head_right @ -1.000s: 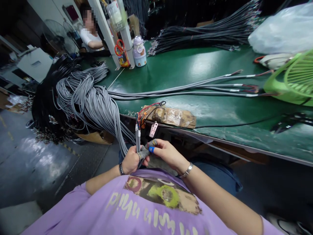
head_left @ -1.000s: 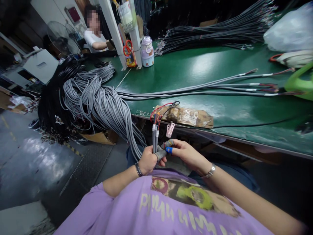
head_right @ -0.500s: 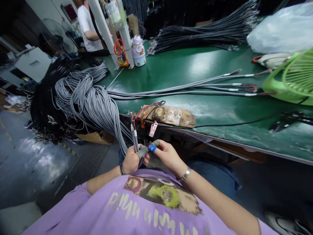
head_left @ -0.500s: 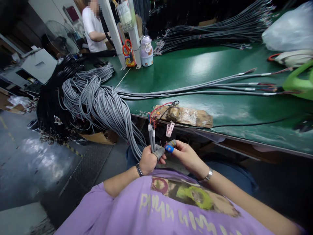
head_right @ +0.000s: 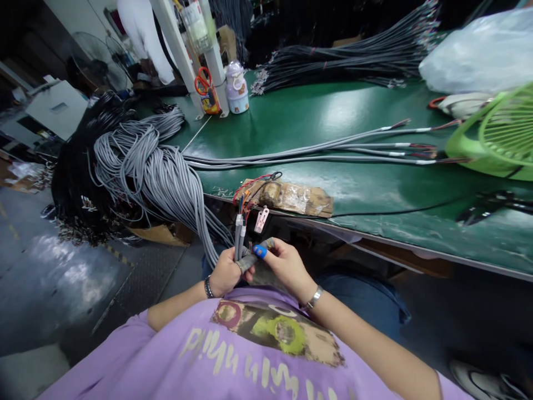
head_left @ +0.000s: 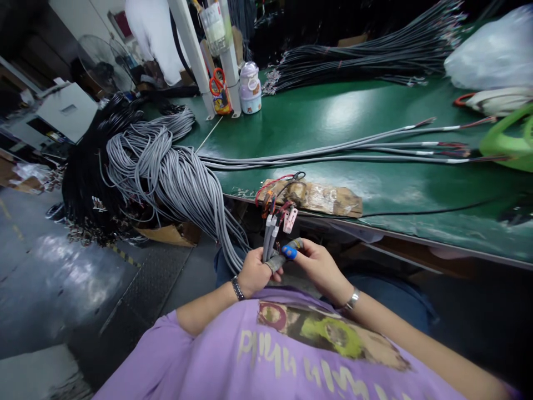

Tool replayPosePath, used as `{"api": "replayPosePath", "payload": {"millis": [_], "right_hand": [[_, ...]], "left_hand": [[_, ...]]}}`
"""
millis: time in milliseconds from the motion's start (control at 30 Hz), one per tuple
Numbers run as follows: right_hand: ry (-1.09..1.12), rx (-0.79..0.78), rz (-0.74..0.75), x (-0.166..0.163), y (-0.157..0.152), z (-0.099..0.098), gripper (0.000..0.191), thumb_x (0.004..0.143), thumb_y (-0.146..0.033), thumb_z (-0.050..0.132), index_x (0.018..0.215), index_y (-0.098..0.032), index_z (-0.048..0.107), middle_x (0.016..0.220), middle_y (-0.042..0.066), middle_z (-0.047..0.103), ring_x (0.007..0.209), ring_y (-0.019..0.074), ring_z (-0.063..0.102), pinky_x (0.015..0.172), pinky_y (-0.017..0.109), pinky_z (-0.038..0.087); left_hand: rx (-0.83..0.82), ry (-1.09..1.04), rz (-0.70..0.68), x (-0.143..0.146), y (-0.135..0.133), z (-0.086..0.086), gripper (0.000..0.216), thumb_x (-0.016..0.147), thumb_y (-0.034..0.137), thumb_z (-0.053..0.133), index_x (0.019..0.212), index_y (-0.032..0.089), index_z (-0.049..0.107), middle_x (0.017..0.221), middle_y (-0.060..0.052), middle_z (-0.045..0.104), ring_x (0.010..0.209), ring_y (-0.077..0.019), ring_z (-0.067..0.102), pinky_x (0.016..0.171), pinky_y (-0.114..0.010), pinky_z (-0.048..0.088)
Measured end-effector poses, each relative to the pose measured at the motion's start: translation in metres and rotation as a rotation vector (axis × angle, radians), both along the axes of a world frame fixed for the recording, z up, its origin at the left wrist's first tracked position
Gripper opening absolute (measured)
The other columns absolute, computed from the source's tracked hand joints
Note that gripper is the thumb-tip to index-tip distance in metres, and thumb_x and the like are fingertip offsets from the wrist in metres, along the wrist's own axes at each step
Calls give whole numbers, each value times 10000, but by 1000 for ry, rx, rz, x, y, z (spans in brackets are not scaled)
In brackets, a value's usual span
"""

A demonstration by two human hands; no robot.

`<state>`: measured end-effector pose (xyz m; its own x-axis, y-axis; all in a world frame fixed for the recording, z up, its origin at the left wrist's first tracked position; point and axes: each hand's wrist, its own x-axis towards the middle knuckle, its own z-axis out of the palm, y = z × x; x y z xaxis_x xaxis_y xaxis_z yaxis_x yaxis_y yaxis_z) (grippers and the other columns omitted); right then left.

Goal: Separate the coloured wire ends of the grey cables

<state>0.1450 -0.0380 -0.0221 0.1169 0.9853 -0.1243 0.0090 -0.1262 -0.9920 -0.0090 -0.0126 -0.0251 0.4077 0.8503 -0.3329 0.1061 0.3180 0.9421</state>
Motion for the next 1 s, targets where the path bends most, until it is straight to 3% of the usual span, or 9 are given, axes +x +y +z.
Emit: {"api": "replayPosePath", "payload": {"millis": [167, 367, 533, 767, 1000], "right_hand": [[83, -83, 14, 1, 0, -4, 393, 654, -565, 702, 667, -194, 570, 577, -25, 536, 548, 120, 437, 538, 264, 381], [112, -63, 207, 6, 4, 12, 370, 659, -507, 724, 820, -187, 632, 757, 24, 663, 734, 182, 586, 740, 322, 462], [120, -71, 270, 9, 6, 12, 346, 681, -508, 704, 759, -182, 621, 670, 15, 653, 661, 169, 574, 703, 321, 467], [145, -79, 20, -4, -2, 5, 345, 675, -514, 705, 717, -189, 597, 635, -11, 588, 582, 123, 480, 564, 266, 408], [479, -167, -238, 4, 6, -1, 335, 630, -454, 751, 706, -216, 528, 580, -49, 489, 486, 90, 391, 490, 249, 385]], "left_hand": [[-10, -79, 30, -1, 0, -5, 372, 723, 490, 686, 716, 151, 532, 565, 16, 582, 412, -86, 536, 415, -194, 418], [-5, -40, -28, -3, 0, -4, 348, 717, 461, 695, 712, 145, 548, 568, 3, 594, 414, -91, 541, 410, -193, 409], [-13, -5, -69, -3, 0, -4, 376, 686, 477, 715, 678, 143, 543, 564, -2, 594, 416, -92, 539, 424, -204, 427], [19, -15, -5, 1, 2, 1, 369, 726, 488, 681, 709, 147, 543, 571, 6, 592, 420, -89, 544, 414, -191, 409], [1, -36, 12, 0, 1, 0, 357, 726, 471, 687, 719, 145, 545, 559, 12, 583, 407, -86, 533, 400, -191, 414]]}}
